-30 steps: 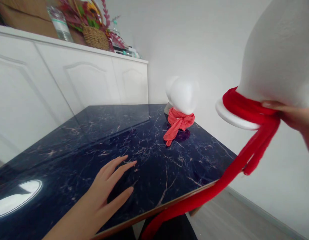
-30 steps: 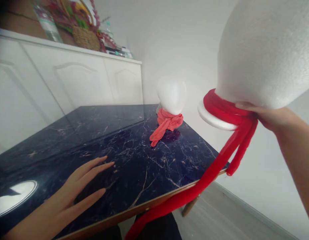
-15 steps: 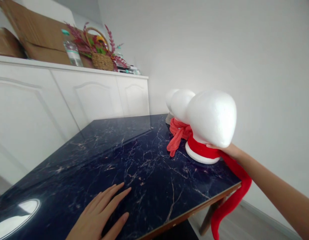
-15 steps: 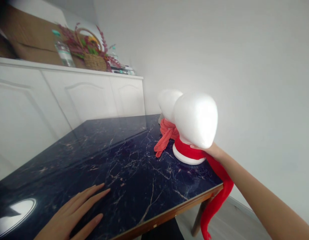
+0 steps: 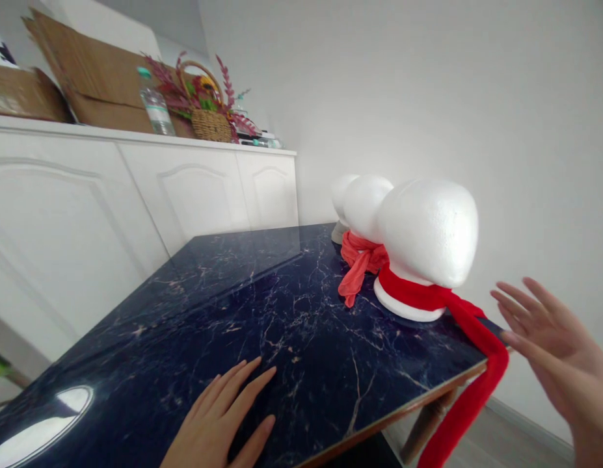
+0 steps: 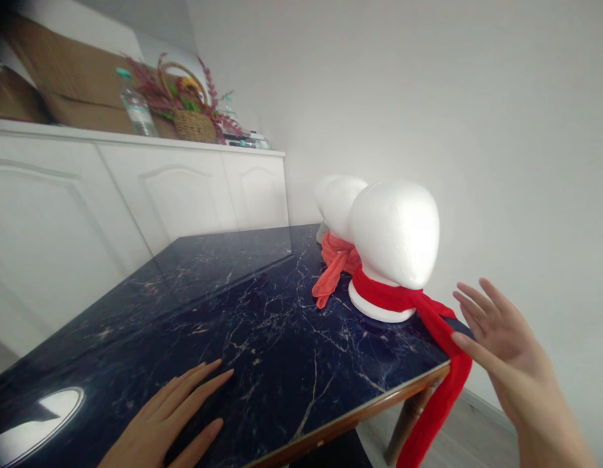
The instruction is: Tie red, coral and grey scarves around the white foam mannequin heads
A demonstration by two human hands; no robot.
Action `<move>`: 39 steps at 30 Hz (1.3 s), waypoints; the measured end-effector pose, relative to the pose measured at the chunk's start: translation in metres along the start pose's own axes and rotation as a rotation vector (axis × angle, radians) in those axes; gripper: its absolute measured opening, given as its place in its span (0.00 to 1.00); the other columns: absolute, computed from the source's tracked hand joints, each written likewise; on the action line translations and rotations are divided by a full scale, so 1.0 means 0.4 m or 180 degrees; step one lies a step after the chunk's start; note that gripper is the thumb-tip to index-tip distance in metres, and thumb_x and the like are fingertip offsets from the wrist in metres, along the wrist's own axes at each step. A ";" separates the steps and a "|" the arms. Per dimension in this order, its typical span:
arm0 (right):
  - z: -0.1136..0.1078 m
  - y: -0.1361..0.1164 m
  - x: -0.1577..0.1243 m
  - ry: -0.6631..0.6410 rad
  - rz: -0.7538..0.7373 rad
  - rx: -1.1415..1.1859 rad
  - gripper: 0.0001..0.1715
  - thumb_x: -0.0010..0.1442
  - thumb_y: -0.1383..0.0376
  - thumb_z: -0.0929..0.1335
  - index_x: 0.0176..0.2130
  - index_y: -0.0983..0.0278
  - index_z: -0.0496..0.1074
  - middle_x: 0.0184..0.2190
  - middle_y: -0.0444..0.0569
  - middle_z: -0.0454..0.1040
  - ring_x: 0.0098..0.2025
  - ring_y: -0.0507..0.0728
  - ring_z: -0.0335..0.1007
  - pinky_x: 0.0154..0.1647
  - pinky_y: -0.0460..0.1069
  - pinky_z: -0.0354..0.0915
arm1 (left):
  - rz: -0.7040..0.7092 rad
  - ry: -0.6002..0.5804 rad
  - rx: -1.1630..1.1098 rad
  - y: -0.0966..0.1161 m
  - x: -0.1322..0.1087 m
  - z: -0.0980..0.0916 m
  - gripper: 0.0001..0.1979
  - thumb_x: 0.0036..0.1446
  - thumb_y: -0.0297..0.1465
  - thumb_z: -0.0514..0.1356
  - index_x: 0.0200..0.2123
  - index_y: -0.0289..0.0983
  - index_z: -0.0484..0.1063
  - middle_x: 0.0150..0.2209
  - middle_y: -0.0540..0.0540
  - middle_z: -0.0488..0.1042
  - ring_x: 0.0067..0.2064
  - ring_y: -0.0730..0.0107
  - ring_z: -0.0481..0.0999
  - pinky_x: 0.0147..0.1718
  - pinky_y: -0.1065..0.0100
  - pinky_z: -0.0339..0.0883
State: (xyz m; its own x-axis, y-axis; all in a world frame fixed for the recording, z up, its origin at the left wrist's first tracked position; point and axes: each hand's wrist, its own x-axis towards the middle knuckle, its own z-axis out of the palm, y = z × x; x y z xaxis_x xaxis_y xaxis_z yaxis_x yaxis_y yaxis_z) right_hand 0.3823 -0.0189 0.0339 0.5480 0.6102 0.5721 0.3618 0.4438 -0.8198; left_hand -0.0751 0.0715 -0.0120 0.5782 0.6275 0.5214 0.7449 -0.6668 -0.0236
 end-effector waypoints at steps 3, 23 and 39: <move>0.049 -0.014 -0.122 0.0095 -0.0128 0.0163 0.24 0.61 0.62 0.71 0.57 0.50 0.71 0.54 0.50 0.74 0.57 0.60 0.71 0.59 0.50 0.69 | 0.0003 -0.0060 0.0009 0.006 0.006 -0.005 0.25 0.64 0.42 0.55 0.63 0.53 0.63 0.63 0.51 0.69 0.60 0.52 0.72 0.55 0.45 0.71; 0.360 -0.001 -0.155 -0.2882 -0.0565 -0.2153 0.28 0.66 0.52 0.66 0.64 0.50 0.66 0.65 0.46 0.63 0.67 0.66 0.57 0.66 0.66 0.59 | -0.0150 -0.0441 0.0323 0.007 0.007 -0.002 0.25 0.64 0.44 0.55 0.64 0.53 0.63 0.65 0.48 0.64 0.63 0.49 0.69 0.54 0.41 0.70; 0.368 -0.006 -0.157 -0.2772 -0.0627 -0.2185 0.26 0.67 0.53 0.66 0.62 0.52 0.69 0.64 0.43 0.66 0.67 0.62 0.58 0.67 0.63 0.59 | -0.0174 -0.0476 0.0174 0.006 0.002 -0.005 0.26 0.64 0.44 0.54 0.65 0.54 0.62 0.66 0.48 0.63 0.64 0.47 0.67 0.55 0.37 0.68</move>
State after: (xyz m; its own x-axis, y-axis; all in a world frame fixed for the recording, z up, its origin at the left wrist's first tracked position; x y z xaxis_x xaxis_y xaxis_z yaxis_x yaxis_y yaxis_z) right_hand 0.2360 0.0382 0.0034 -0.1806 0.9388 0.2934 0.8696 0.2918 -0.3984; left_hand -0.0736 0.0697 -0.0098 0.5764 0.7178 0.3905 0.7912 -0.6097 -0.0473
